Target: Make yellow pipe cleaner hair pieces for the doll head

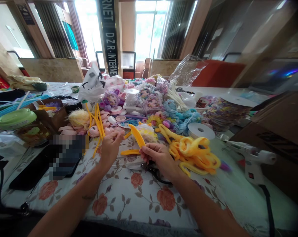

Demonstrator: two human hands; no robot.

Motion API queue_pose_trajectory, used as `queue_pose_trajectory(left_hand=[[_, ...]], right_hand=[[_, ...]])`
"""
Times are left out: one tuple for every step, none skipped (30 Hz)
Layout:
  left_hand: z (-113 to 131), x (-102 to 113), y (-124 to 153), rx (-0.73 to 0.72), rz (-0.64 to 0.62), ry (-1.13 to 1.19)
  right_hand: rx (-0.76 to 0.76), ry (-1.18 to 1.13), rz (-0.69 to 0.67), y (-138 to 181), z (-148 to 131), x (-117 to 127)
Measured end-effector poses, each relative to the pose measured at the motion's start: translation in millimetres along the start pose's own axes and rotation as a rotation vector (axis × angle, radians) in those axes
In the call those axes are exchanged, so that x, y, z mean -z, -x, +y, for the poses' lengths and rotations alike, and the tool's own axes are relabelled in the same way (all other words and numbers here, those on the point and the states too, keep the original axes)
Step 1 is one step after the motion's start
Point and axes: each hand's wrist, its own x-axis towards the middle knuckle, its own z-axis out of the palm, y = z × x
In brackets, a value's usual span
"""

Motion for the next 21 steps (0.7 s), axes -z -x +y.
queue_pose_trajectory(left_hand=[[0, -1, 0, 0.091, -0.097, 0.123], [1, -3, 1, 0.184, -0.196, 0.257], [2, -5, 3, 0.266, -0.287, 0.381], [3, -7, 5, 0.326, -0.366, 0.468], [4, -9, 8, 0.368, -0.428, 0.516], [4, -10, 10, 0.392, -0.471, 0.526], [4, -12, 13, 0.405, -0.496, 0.512], [4, -13, 15, 0.417, -0.505, 0.494], [3, -14, 16, 0.431, -0.5, 0.484], [2, -15, 18, 0.445, -0.483, 0.489], [1, -16, 19, 0.462, -0.453, 0.51], [1, -17, 19, 0.483, -0.415, 0.544], [1, -17, 19, 0.504, -0.368, 0.587], [1, -17, 18, 0.523, -0.317, 0.633], [1, -17, 17, 0.536, -0.266, 0.678], [2, -17, 15, 0.544, -0.22, 0.72], [3, -16, 14, 0.546, -0.179, 0.756], [4, -16, 12, 0.543, -0.145, 0.785], [5, -15, 11, 0.54, -0.119, 0.81], [6, -15, 10, 0.535, -0.098, 0.828], [6, -15, 9, 0.529, -0.082, 0.843]], right_hand=[[-0.002, 0.002, -0.003, 0, 0, 0], [0.009, 0.028, 0.002, 0, 1, 1], [0.034, 0.082, 0.013, -1, 1, 1], [0.067, 0.163, 0.026, -1, 2, 2], [0.107, 0.265, 0.038, -1, 2, 2], [0.149, 0.378, 0.046, -2, 2, 2], [0.191, 0.489, 0.046, -2, 3, 1], [0.231, 0.585, 0.039, -2, 3, 1], [0.265, 0.659, 0.029, -2, 4, 1], [0.29, 0.711, 0.021, -2, 5, 1], [0.304, 0.744, 0.016, -2, 5, 1], [0.306, 0.758, 0.013, -1, 5, 1], [0.297, 0.756, 0.007, -1, 5, 1], [0.28, 0.74, 0.0, -1, 5, 2], [0.257, 0.715, -0.01, -1, 5, 2], [0.232, 0.685, -0.021, -1, 5, 3], [0.209, 0.653, -0.033, -1, 4, 3], [0.188, 0.62, -0.044, -2, 4, 4], [0.172, 0.588, -0.053, -2, 4, 4], [0.158, 0.556, -0.062, -3, 4, 5], [0.146, 0.526, -0.07, -4, 5, 5]])
